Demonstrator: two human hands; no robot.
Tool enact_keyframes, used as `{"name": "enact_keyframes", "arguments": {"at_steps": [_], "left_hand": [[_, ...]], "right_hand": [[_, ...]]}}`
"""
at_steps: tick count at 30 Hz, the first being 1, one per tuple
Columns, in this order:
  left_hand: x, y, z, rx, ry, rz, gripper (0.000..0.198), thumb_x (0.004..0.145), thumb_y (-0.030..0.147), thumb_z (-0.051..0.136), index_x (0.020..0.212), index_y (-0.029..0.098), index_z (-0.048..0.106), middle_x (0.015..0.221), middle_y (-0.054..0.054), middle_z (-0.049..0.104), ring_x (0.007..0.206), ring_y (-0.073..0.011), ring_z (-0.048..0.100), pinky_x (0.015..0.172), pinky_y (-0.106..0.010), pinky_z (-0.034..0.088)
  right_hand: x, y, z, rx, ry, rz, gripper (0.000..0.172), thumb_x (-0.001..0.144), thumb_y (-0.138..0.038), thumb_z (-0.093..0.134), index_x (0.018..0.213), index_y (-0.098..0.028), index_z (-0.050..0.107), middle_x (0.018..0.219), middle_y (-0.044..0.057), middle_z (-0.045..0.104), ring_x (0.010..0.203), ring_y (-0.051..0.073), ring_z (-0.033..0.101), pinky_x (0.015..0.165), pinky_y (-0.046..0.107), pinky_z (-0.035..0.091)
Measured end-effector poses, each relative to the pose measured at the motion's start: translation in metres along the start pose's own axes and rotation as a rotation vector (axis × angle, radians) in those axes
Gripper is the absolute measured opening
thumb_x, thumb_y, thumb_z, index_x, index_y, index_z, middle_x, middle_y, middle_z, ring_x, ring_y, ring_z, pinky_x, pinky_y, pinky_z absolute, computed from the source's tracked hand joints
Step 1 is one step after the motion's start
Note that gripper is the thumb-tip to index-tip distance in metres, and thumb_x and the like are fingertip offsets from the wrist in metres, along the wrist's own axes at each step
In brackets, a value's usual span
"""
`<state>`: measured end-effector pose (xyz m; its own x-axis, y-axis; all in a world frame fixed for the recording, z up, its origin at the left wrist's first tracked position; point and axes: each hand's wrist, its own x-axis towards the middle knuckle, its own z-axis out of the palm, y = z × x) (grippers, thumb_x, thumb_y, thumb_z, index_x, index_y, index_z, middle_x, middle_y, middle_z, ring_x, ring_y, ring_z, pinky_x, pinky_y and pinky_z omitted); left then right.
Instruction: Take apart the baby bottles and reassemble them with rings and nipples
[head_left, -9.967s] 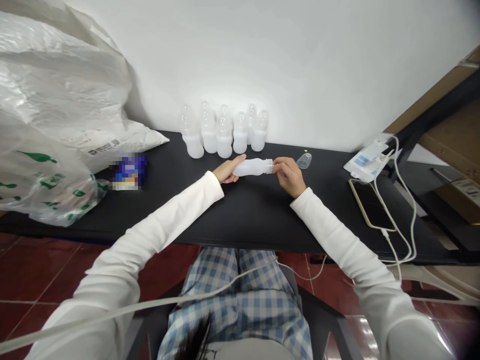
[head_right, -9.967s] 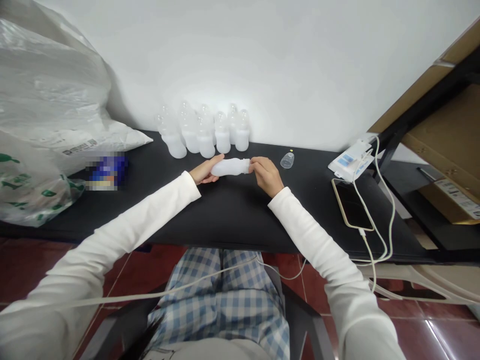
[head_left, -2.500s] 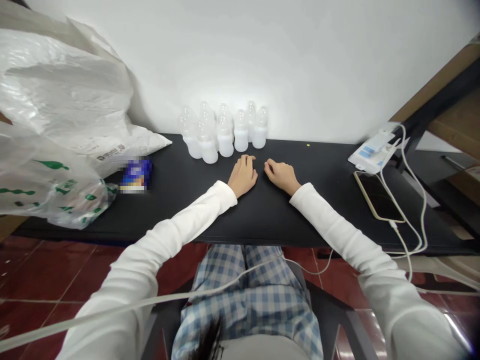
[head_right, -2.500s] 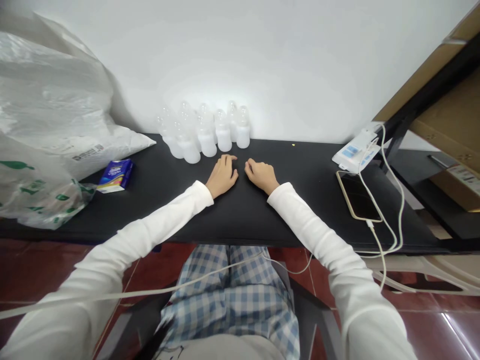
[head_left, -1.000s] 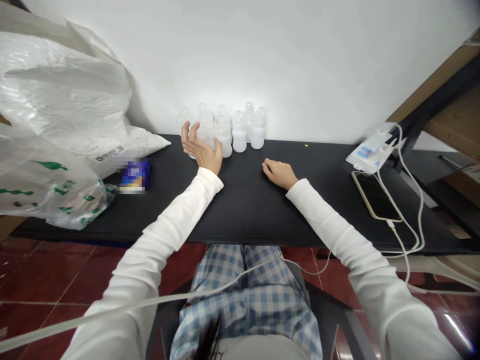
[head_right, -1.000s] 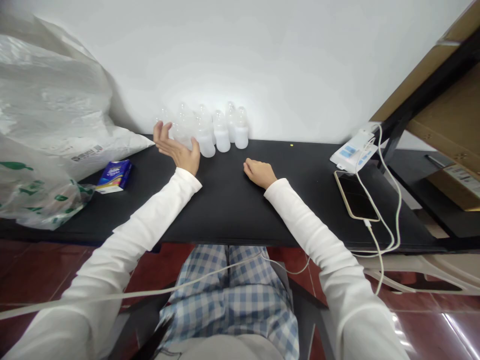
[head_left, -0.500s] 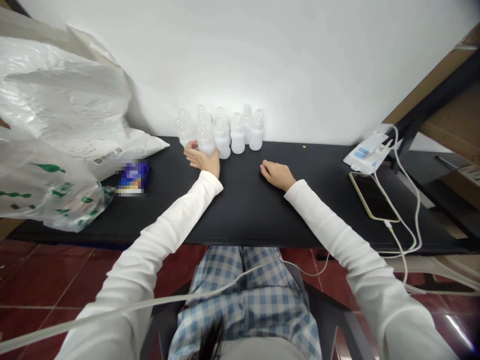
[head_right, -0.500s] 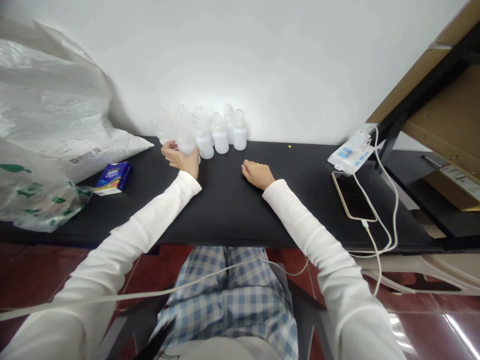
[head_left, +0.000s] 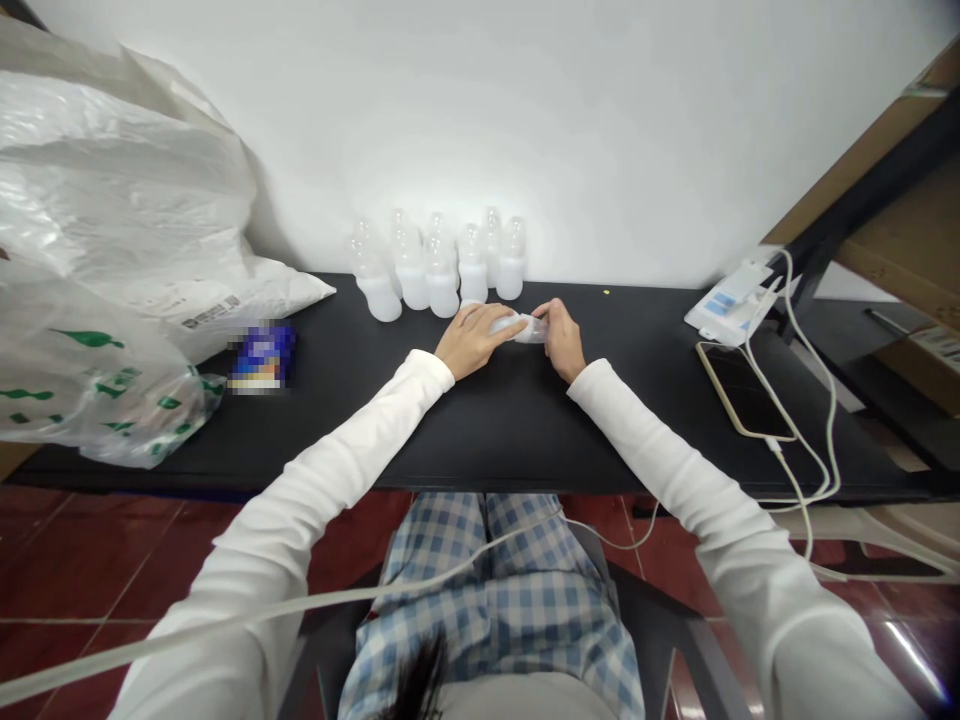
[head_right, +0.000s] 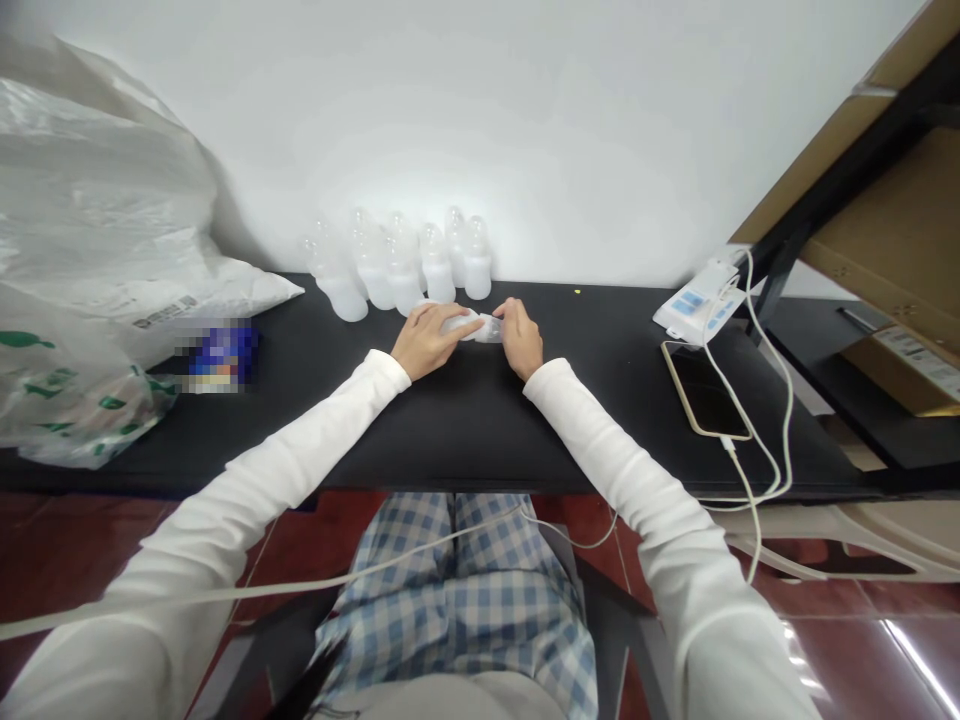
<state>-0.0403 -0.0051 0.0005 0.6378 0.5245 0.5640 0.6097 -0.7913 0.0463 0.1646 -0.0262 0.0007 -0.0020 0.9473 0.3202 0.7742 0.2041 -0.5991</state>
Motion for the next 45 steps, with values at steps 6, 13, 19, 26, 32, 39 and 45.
{"name": "enact_keyframes", "arguments": {"at_steps": [6,13,19,26,32,39,45], "left_hand": [[0.0,0.0,-0.003,0.03,0.006,0.044,0.049,0.098,0.017,0.042,0.142,0.033,0.058,0.146,-0.007,0.06,0.142,-0.0238,0.049,0.117,-0.045,0.038],[0.002,-0.007,-0.001,0.011,0.038,0.002,0.058,0.096,0.054,0.053,0.139,0.016,0.059,0.134,-0.018,0.066,0.129,-0.0332,0.058,0.112,-0.05,0.043],[-0.001,-0.006,-0.002,-0.1,-0.05,-0.052,0.063,0.094,0.062,0.051,0.133,0.015,0.063,0.117,-0.017,0.072,0.109,-0.029,0.068,0.093,-0.039,0.054],[-0.003,-0.009,-0.012,-0.531,-0.03,-0.391,0.053,0.098,0.052,0.038,0.101,0.015,0.076,0.101,-0.008,0.079,0.094,-0.0229,0.072,0.09,-0.031,0.051],[0.0,-0.026,-0.009,-0.812,0.068,-0.572,0.053,0.091,0.052,0.044,0.084,0.011,0.076,0.086,-0.009,0.078,0.081,-0.0219,0.07,0.077,-0.03,0.052],[0.005,-0.037,-0.012,-1.078,-0.123,-0.808,0.044,0.085,0.049,0.049,0.082,0.012,0.071,0.056,-0.006,0.066,0.039,-0.0153,0.053,0.039,-0.027,0.036],[0.007,-0.048,-0.016,-1.236,-0.333,-0.873,0.047,0.084,0.053,0.047,0.088,0.011,0.066,0.059,-0.011,0.069,0.032,-0.015,0.049,0.033,-0.025,0.019]], "right_hand": [[-0.003,-0.003,0.002,0.145,0.135,0.067,0.044,0.098,-0.059,0.03,0.079,-0.024,0.049,0.076,0.0,0.06,0.075,0.017,0.057,0.07,0.028,0.041],[0.007,0.008,0.005,0.331,0.222,0.093,0.045,0.094,-0.054,0.03,0.062,-0.024,0.036,0.059,-0.002,0.039,0.061,0.014,0.041,0.058,0.028,0.034],[0.004,0.004,-0.001,0.226,0.187,0.072,0.055,0.097,-0.055,0.022,0.06,-0.022,0.045,0.059,0.002,0.051,0.061,0.016,0.051,0.062,0.029,0.038],[-0.001,0.002,-0.014,-0.099,-0.015,-0.218,0.045,0.1,-0.052,0.033,0.097,-0.02,0.065,0.087,0.007,0.071,0.077,0.019,0.063,0.075,0.028,0.045],[0.006,0.003,-0.023,-0.15,-0.146,-0.49,0.056,0.097,-0.061,0.049,0.129,-0.016,0.058,0.12,0.015,0.069,0.108,0.025,0.065,0.095,0.036,0.048],[0.01,0.006,-0.023,-0.389,-0.177,-0.642,0.049,0.103,-0.052,0.04,0.133,-0.02,0.058,0.134,0.017,0.064,0.125,0.029,0.059,0.101,0.045,0.046],[0.008,0.007,-0.024,-0.449,-0.218,-0.622,0.041,0.106,-0.026,0.03,0.121,-0.033,0.068,0.127,0.009,0.066,0.125,0.025,0.056,0.107,0.048,0.044]]}}
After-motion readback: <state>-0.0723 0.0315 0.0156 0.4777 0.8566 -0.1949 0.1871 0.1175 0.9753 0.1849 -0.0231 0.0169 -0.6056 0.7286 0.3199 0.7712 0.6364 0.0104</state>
